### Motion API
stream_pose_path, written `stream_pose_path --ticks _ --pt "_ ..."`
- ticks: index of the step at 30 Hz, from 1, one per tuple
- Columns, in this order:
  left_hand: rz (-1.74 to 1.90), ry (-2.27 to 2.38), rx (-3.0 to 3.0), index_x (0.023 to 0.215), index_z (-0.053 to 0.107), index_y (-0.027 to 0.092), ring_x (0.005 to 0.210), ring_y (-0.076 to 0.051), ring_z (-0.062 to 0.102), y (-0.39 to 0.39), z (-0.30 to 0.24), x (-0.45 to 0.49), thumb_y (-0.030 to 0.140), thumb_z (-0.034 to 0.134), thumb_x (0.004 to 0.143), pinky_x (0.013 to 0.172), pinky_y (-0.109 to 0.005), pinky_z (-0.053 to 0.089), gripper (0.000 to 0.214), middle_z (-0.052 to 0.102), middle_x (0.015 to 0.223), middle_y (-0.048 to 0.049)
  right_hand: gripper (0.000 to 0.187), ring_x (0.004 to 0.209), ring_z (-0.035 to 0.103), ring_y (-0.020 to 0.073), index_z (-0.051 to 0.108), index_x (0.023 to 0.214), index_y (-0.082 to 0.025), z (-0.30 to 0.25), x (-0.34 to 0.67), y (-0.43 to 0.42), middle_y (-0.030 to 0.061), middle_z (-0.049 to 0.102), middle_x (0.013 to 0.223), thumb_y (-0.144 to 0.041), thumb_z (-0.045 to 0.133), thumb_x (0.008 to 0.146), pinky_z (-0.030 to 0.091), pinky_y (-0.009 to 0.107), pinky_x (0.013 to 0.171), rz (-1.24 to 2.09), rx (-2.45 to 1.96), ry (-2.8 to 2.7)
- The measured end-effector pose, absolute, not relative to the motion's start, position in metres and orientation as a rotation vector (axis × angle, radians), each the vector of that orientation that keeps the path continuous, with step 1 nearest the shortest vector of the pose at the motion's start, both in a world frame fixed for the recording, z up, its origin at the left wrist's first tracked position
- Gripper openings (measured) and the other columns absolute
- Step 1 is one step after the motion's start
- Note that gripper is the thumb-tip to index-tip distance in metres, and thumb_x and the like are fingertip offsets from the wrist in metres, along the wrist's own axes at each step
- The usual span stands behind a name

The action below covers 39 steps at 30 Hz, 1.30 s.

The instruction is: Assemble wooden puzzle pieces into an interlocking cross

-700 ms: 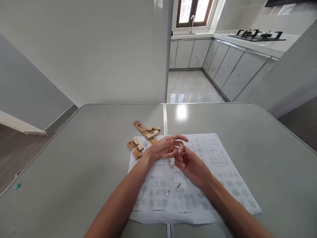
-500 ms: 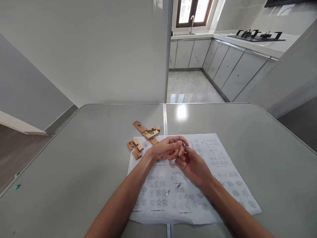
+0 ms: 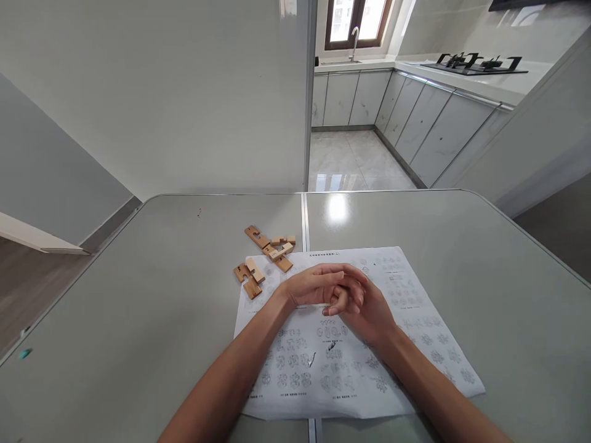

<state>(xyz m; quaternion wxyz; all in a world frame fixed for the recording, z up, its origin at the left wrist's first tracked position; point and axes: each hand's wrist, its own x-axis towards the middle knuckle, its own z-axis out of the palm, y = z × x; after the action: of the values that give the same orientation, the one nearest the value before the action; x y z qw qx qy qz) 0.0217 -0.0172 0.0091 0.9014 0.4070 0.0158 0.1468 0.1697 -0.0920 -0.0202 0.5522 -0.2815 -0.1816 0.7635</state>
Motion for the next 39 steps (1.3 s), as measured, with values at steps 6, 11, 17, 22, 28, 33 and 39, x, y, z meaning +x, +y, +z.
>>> stream_pose_path --ticks 6,11,17,22,28,33,39 --pt "0.333 0.108 0.815 0.114 0.067 0.012 0.044 -0.009 0.063 -0.018 0.010 0.025 0.041 0.076 0.093 0.054 -0.027 0.055 0.038 0.077 0.088 -0.0080 0.047 0.037 0.048 0.0129 0.064 0.051 -0.024 -0.022 0.170 -0.091 -0.0058 0.046 0.036 -0.049 0.075 0.089 0.060 0.036 0.062 1.841 -0.560 -0.400" --pt "0.336 0.150 0.833 0.116 0.067 0.012 0.040 -0.010 0.063 -0.018 0.012 0.026 0.040 0.076 0.094 0.038 -0.021 0.044 0.037 0.077 0.088 -0.0070 0.049 0.033 0.041 0.0095 0.067 0.051 -0.022 -0.023 0.170 -0.090 -0.0055 0.046 0.034 -0.048 0.073 0.092 0.057 0.029 0.054 1.857 -0.512 -0.416" --pt "0.330 0.242 0.869 0.117 0.067 0.011 0.039 -0.010 0.063 -0.015 0.013 0.026 0.043 0.079 0.091 0.035 -0.020 0.041 0.043 0.077 0.083 -0.0061 0.036 0.031 0.041 0.0086 0.069 0.063 -0.022 -0.025 0.172 -0.088 -0.0074 0.050 0.037 -0.040 0.070 0.094 0.054 0.023 0.045 1.845 -0.473 -0.356" --pt "0.346 0.280 0.907 0.108 0.069 0.011 0.036 -0.008 0.062 -0.016 0.016 0.027 0.043 0.078 0.091 0.034 -0.018 0.041 0.037 0.077 0.083 -0.0055 0.037 0.026 0.037 0.0051 0.067 0.062 -0.019 -0.026 0.171 -0.085 -0.0084 0.050 0.038 -0.036 0.069 0.095 0.046 0.017 0.036 1.847 -0.421 -0.357" --pt "0.328 0.354 0.974 0.110 0.068 0.013 0.033 -0.008 0.060 -0.015 0.018 0.028 0.046 0.074 0.094 0.031 -0.018 0.039 0.038 0.077 0.080 -0.0040 0.044 0.023 0.033 0.0039 0.062 0.054 -0.018 -0.024 0.169 -0.082 -0.0073 0.046 0.035 -0.039 0.075 0.089 0.031 0.014 0.026 1.845 -0.426 -0.359" --pt "0.333 0.403 1.008 0.109 0.067 0.013 0.033 -0.008 0.059 -0.015 0.017 0.028 0.048 0.074 0.094 0.032 -0.018 0.039 0.039 0.076 0.080 -0.0035 0.045 0.023 0.034 0.0030 0.060 0.052 -0.018 -0.020 0.170 -0.080 -0.0074 0.047 0.038 -0.041 0.076 0.088 0.029 0.014 0.025 1.875 -0.439 -0.366" --pt "0.387 0.438 1.014 0.107 0.067 0.012 0.031 -0.006 0.056 -0.017 0.019 0.029 0.046 0.072 0.095 0.032 -0.017 0.036 0.036 0.075 0.080 -0.0027 0.037 0.025 0.038 0.0029 0.059 0.060 -0.019 -0.015 0.169 -0.079 -0.0072 0.056 0.047 -0.037 0.076 0.088 0.031 0.015 0.027 1.840 -0.410 -0.323"
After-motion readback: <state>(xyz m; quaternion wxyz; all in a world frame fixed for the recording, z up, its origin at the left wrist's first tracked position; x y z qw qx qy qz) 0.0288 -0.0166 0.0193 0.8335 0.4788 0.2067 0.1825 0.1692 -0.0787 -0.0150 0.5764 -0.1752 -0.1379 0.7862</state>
